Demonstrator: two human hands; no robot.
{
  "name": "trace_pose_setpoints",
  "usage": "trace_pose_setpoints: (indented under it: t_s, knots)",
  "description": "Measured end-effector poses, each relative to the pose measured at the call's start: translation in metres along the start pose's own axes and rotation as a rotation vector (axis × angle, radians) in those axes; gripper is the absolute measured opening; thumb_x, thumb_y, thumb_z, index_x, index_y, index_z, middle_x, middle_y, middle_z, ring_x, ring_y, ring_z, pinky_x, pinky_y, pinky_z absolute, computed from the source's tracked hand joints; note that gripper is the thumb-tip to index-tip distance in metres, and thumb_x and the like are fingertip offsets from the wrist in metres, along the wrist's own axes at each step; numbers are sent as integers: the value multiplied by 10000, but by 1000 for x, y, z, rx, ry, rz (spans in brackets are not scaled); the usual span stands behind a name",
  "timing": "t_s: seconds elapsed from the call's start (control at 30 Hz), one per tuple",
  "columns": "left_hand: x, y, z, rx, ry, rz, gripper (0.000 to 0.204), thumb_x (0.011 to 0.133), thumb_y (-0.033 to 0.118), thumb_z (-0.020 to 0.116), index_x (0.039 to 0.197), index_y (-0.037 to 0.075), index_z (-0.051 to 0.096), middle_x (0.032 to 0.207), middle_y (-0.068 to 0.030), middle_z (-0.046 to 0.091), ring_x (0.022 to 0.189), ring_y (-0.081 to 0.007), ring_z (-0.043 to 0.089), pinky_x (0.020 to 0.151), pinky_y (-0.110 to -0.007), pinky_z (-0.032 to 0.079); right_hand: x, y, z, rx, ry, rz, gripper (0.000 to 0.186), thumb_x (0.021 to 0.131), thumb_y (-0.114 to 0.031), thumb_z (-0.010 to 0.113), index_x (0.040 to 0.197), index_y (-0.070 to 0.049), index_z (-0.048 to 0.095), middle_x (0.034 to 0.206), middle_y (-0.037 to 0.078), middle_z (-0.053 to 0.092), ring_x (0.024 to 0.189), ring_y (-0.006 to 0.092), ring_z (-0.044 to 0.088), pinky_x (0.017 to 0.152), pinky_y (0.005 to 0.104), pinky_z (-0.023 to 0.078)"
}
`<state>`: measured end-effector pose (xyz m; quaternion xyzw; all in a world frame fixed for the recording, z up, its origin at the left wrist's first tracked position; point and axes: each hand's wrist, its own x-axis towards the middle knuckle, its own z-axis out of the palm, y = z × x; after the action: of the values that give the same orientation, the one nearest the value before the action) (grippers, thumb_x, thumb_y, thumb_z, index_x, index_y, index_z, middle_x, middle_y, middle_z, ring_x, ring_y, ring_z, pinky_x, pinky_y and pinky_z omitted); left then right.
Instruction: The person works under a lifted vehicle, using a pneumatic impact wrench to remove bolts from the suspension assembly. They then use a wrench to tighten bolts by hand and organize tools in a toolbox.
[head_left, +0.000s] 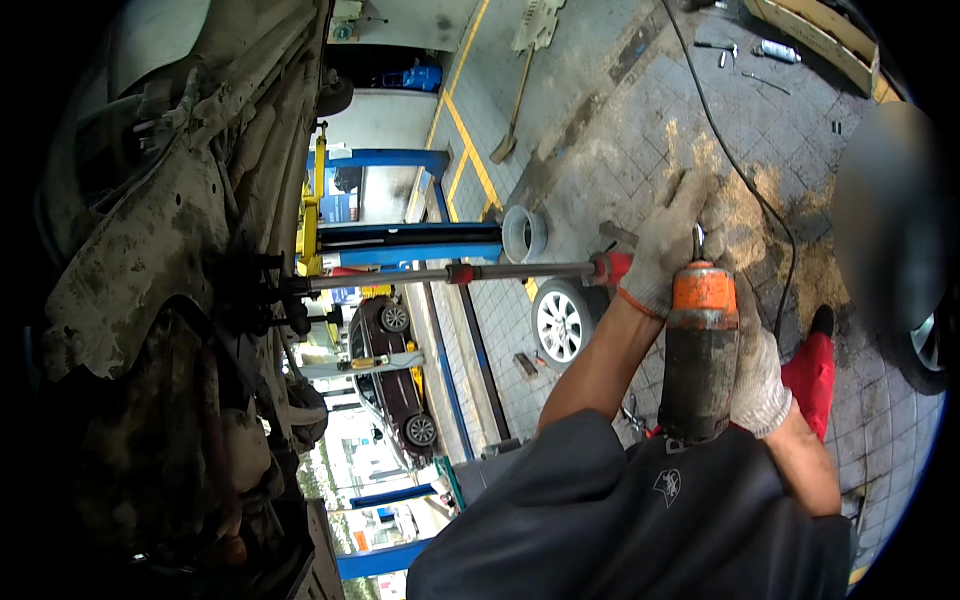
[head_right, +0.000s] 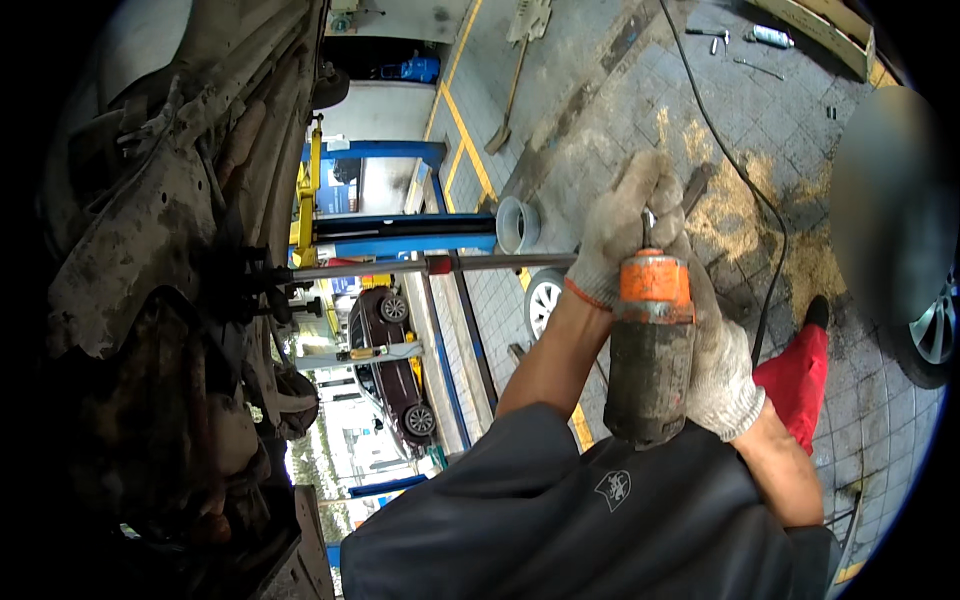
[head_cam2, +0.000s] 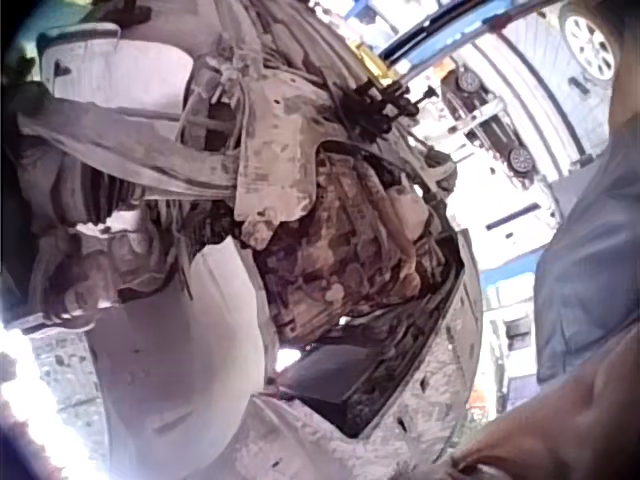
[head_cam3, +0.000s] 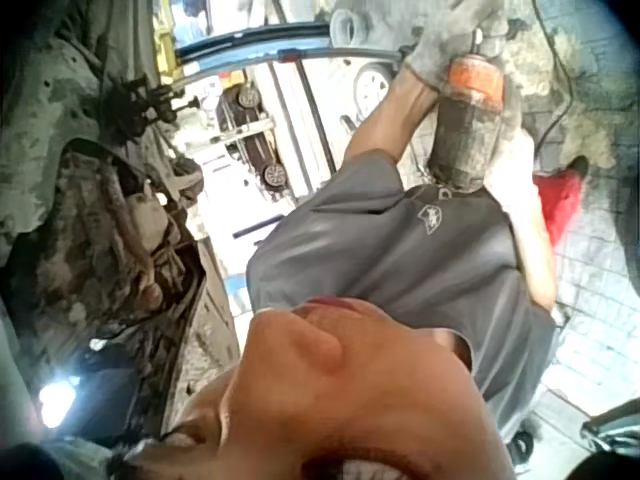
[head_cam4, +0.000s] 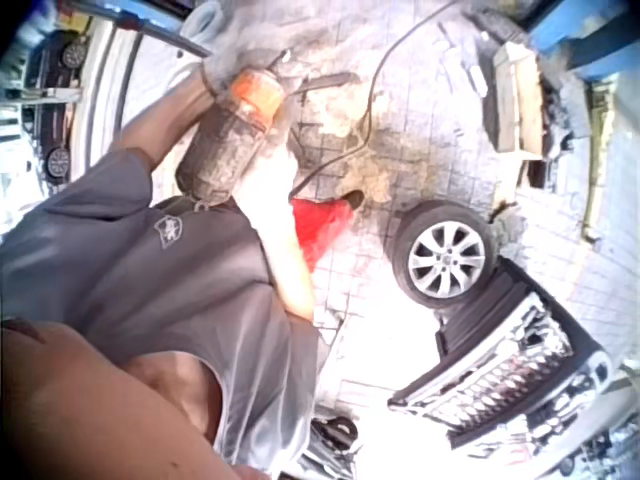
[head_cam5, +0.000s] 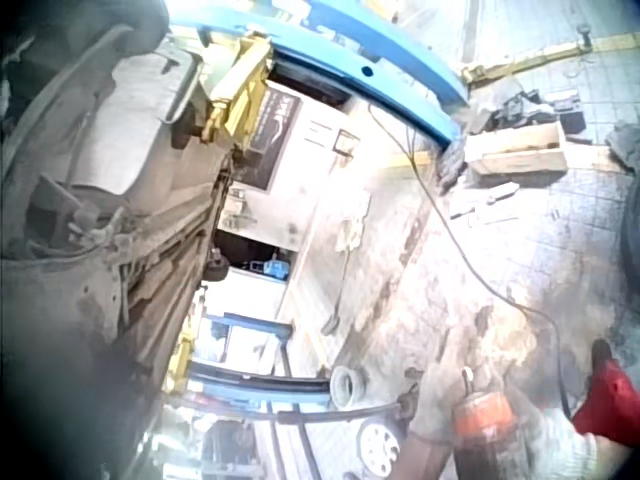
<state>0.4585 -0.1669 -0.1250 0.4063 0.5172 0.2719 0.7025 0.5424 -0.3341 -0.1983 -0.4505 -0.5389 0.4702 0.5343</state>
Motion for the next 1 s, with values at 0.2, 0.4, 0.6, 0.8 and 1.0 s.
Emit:
trace_pose_setpoints:
  t_s: [0.2, 0.4, 0.6, 0.8, 1.0]
  knots:
    - [-5, 25, -13, -80, -63, -23, 190, 1047, 326, 561, 1014, 140, 546, 711, 20, 473, 494, -104, 456, 429, -291, 401, 24, -5, 17, -119, 33, -33, 436, 820, -236, 779, 1198, -47, 669, 1024, 131, 741, 889, 328, 728, 775, 412, 581]
    - [20, 66, -50, 14, -251, 86, 223, 1036, 332, 575, 1015, 112, 548, 698, -1, 481, 510, -117, 475, 461, -305, 445, 61, -12, 56, -236, 259, -303, 1059, 768, -276, 819, 1553, 43, 182, 1115, 262, 680, 858, 449, 702, 752, 483, 577]
    - [15, 152, -63, -34, -609, 198, 262, 1047, 226, 503, 796, 178, 443, 661, 79, 359, 547, -6, 360, 511, -204, 369, 113, -54, 82, -221, 423, -422, 1091, 760, -258, 814, 1593, -16, 152, 1272, 294, 606, 1035, 494, 644, 924, 478, 526]
    - [-38, 219, -17, -217, -942, 437, 300, 1074, 346, 505, 960, 87, 605, 823, -52, 639, 720, -178, 620, 700, -325, 556, 127, -131, 53, -1031, 528, -679, 561, 881, -196, 708, 1411, -95, 552, 1391, 144, 582, 1241, 294, 580, 1070, 421, 461]
    - [10, 280, -5, -397, -1571, 553, 343, 1084, 250, 408, 1170, 9, 636, 1114, -174, 705, 1026, -300, 693, 927, -426, 570, 150, -238, 47, -1233, 704, -757, 326, 982, -217, 660, 1300, -145, 675, 1158, 76, 672, 1019, 181, 648, 817, 382, 564]
